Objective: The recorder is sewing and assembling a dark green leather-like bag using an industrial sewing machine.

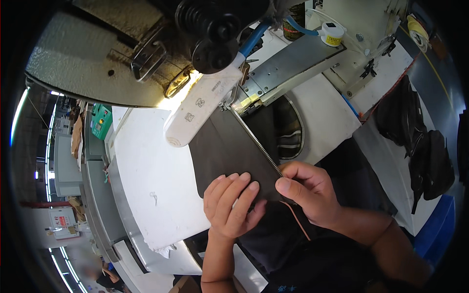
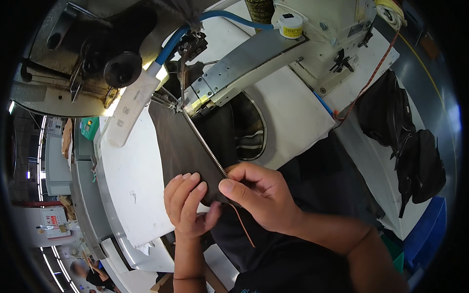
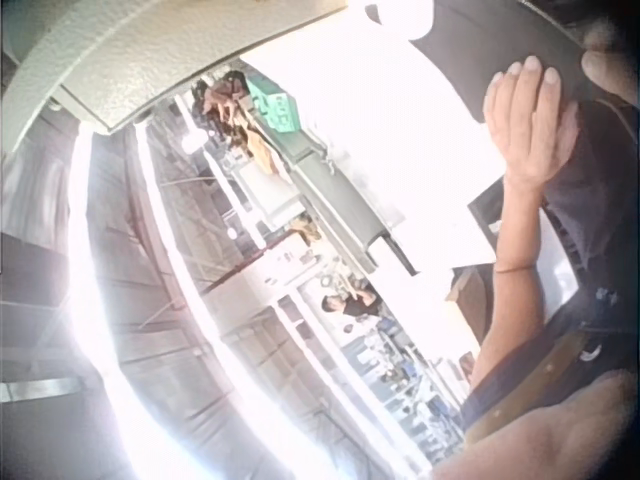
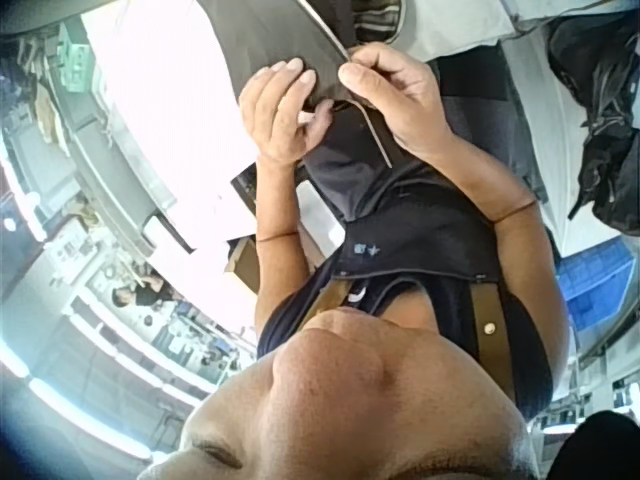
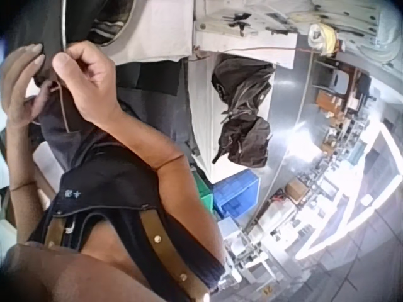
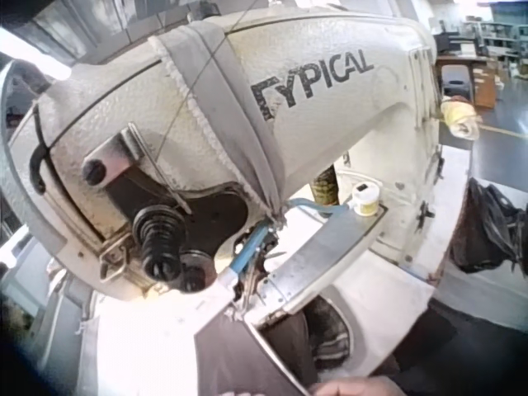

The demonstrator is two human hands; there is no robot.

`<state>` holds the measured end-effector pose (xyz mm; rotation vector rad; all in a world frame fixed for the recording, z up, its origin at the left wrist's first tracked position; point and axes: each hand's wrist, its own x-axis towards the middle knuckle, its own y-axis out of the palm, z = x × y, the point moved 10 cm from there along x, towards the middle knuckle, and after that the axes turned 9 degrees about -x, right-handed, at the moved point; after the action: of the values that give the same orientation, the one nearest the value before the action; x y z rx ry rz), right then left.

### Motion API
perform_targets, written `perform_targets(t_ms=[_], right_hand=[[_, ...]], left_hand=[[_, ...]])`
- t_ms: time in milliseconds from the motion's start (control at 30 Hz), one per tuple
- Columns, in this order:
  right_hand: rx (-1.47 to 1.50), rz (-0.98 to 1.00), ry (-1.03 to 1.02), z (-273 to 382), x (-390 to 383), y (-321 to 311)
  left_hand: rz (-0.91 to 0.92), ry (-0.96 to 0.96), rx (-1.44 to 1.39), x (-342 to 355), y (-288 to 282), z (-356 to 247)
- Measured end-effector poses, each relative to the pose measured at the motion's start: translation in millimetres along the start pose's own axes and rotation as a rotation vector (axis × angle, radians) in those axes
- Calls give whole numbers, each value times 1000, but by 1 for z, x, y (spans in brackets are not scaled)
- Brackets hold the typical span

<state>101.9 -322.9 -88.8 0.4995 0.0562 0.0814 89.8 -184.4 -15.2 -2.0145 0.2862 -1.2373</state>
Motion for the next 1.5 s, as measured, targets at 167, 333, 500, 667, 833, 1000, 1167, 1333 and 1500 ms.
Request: perform_targets(t_ms=[167, 333, 500, 667, 833, 1000, 1167, 1333, 1500], right_hand=[[-24, 3, 28, 0, -1, 0], [-7, -23, 23, -2, -2, 1], [-25, -35, 31, -2, -1, 0], [-145, -37, 30, 8, 1, 0], [-212, -12, -55, 22, 4, 2], [-174, 20, -43, 19, 2, -1], [-193, 44, -87, 21, 3, 2], [-218, 45, -131, 25, 12, 3], [-138, 31, -89, 16, 30, 4]], left_hand=[[39, 35, 95, -3, -1, -3], [-35, -36, 67, 4, -7, -9], [-18, -44, 56, 7, -5, -8], [-48, 27, 205, 10, -27, -24], [17, 67, 289, 18, -33, -28], [30, 106, 231, 18, -31, -25], [44, 95, 222, 16, -30, -22], [26, 80, 209, 18, -29, -12], [41, 55, 212, 23, -25, 3]])
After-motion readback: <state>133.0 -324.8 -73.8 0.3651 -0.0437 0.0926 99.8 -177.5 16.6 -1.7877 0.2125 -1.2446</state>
